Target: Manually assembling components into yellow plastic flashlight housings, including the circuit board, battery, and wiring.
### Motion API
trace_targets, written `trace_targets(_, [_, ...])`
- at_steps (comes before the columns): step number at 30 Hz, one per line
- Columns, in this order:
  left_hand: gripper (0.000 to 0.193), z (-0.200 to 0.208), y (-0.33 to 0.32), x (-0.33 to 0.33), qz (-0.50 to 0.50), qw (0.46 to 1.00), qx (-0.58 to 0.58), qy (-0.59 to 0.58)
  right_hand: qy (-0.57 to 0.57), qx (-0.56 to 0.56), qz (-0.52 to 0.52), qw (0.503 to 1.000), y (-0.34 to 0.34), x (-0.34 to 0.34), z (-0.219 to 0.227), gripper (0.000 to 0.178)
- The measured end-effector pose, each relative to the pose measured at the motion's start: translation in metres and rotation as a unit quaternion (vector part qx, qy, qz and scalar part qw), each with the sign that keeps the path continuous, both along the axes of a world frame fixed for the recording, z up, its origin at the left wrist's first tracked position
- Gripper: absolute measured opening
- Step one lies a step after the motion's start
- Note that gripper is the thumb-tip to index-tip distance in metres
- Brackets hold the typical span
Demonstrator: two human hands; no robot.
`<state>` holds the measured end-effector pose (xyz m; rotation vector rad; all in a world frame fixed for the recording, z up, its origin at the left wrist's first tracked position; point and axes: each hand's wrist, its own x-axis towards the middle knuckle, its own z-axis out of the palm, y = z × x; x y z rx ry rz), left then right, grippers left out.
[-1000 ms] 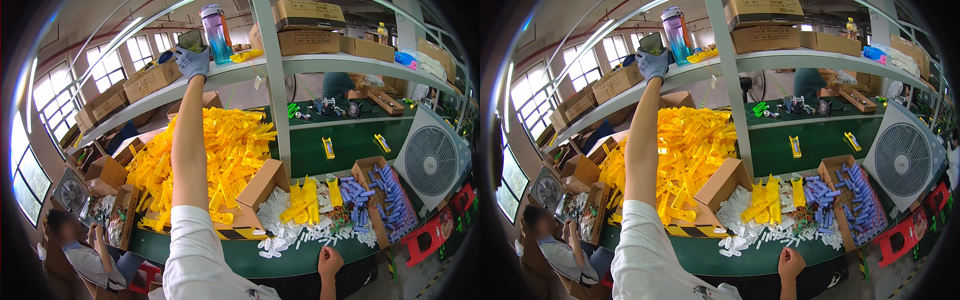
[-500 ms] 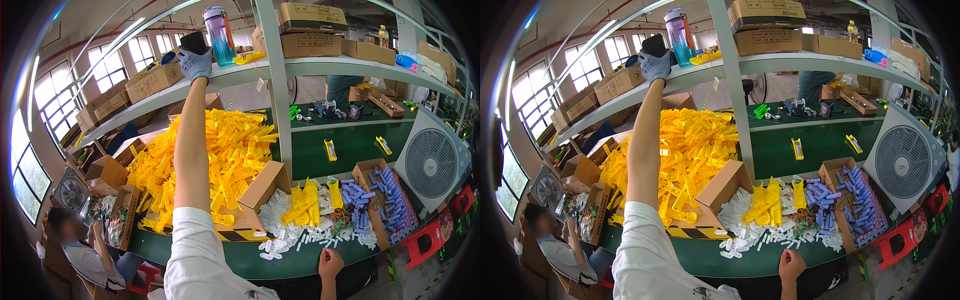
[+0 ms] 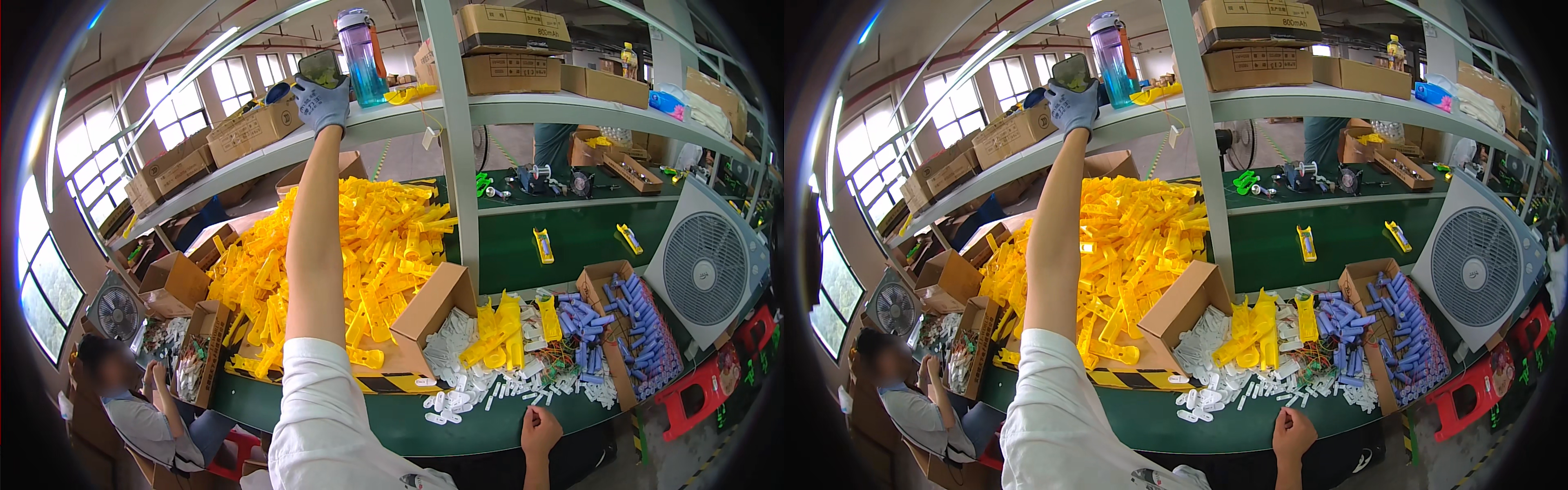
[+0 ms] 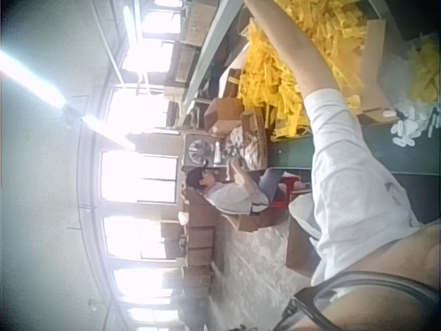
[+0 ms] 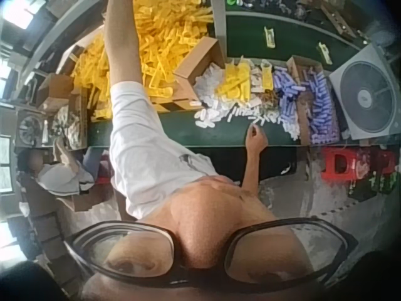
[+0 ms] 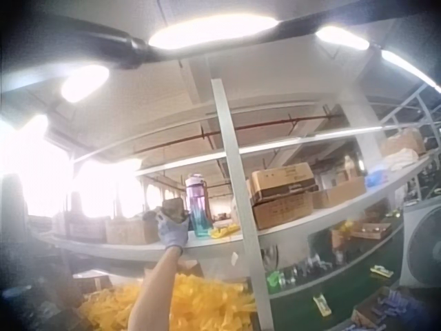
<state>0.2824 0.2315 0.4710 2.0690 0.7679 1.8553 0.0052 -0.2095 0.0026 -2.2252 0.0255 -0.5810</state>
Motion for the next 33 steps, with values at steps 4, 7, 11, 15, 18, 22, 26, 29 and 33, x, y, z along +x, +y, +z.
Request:
trace_targets(4, [0.1,0.0,0.0,-0.001,-0.002,1.0,-0.002,0.007,-0.002,-0.006,-0.002,1.0,0.0,0.0,0.0,0.008])
trace_targets(7, [0.101,0.001,0.0,-0.001,-0.009,1.0,-0.01,0.0,-0.002,-0.007,0.0,1.0,0.0,0.0,-0.002,0.008])
trace_targets(11, [0.101,0.002,-0.003,-0.003,-0.02,1.0,-0.009,-0.001,-0.008,0.003,0.0,1.0,-0.001,0.0,-0.002,0.007])
trace_targets(15, [0.1,0.002,-0.004,-0.005,-0.015,1.0,-0.012,0.005,-0.007,0.002,0.002,1.0,-0.001,0.001,-0.001,0.007])
trace_targets(18, [0.097,0.002,-0.003,-0.003,-0.003,1.0,-0.007,0.003,-0.004,0.005,0.001,1.0,0.0,0.002,-0.003,0.007])
trace_targets(22, [0.095,0.004,0.005,0.0,0.012,0.998,-0.024,0.051,-0.006,-0.001,0.001,1.0,0.001,0.002,-0.003,0.007])
trace_targets(26, [0.09,0.017,-0.007,0.002,0.006,0.985,-0.047,0.164,-0.015,0.01,-0.01,1.0,-0.003,-0.001,-0.005,0.006])
trace_targets(29, [0.075,0.024,0.011,0.019,-0.004,0.959,-0.037,0.28,-0.003,0.034,-0.026,0.999,-0.004,-0.003,-0.002,0.004])
trace_targets(33, [0.066,0.022,0.052,0.014,0.031,0.942,0.002,0.334,-0.003,0.024,-0.028,0.999,0.006,-0.001,0.002,0.005])
